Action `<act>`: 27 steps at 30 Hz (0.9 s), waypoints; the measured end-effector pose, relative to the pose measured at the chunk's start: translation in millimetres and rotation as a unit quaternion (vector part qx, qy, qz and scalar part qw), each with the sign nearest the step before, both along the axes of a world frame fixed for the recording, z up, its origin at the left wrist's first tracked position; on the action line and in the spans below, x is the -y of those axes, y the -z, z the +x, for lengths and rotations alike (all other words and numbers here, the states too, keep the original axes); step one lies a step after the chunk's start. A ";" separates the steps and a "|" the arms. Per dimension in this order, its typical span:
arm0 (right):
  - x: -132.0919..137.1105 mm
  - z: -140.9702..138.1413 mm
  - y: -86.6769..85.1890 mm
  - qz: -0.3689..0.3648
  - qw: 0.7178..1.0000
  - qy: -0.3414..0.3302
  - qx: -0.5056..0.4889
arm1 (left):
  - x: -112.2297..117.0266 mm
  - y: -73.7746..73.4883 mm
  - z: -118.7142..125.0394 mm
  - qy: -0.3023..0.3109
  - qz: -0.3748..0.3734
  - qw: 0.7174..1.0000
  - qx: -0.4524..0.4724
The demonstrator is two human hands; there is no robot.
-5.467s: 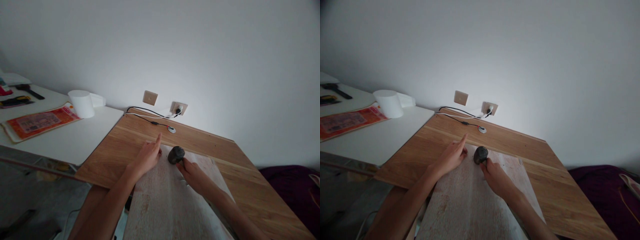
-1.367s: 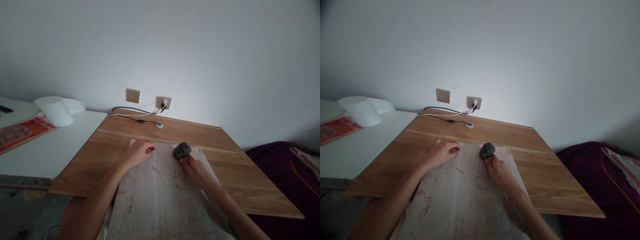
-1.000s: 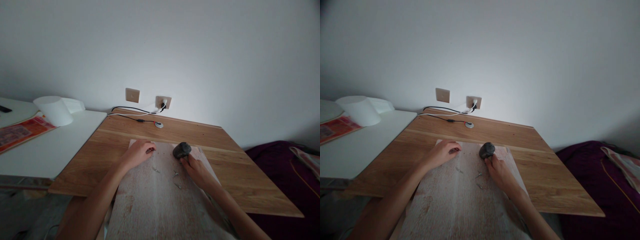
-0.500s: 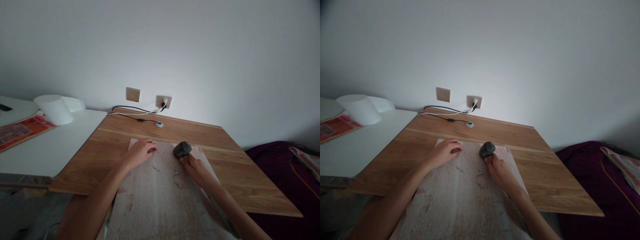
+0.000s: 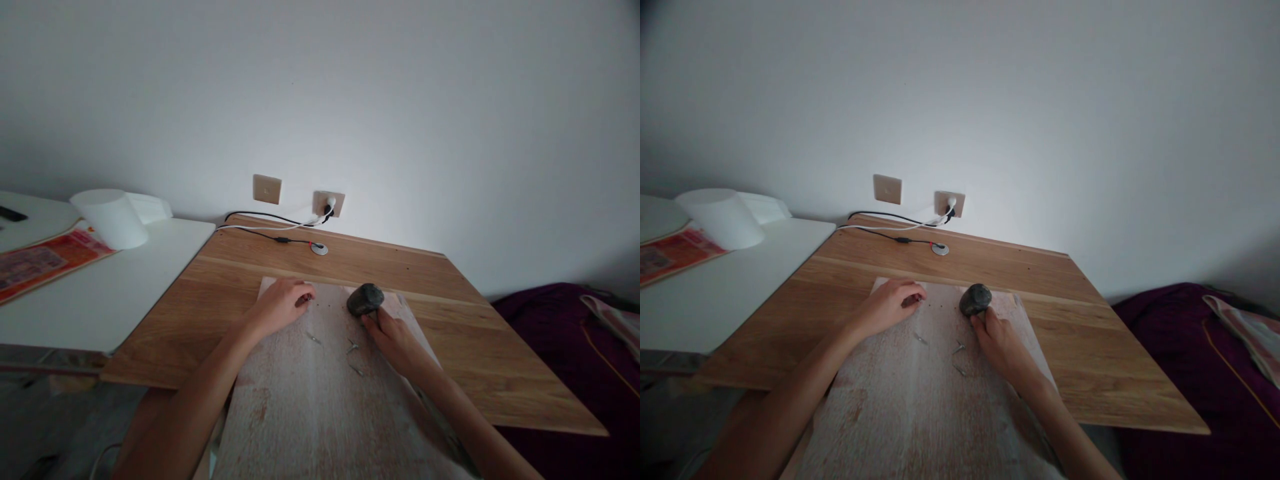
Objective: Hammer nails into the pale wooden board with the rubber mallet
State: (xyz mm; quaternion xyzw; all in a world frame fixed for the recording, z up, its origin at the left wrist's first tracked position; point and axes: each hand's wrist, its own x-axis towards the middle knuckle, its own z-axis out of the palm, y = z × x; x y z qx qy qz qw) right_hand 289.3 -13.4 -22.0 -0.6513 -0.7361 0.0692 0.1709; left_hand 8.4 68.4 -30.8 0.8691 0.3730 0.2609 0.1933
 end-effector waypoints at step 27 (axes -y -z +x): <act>-13.5 -72.4 -42.2 -0.107 0.993 -0.037 -0.020 | 1.3 -2.7 6.5 -0.027 0.001 0.999 -0.031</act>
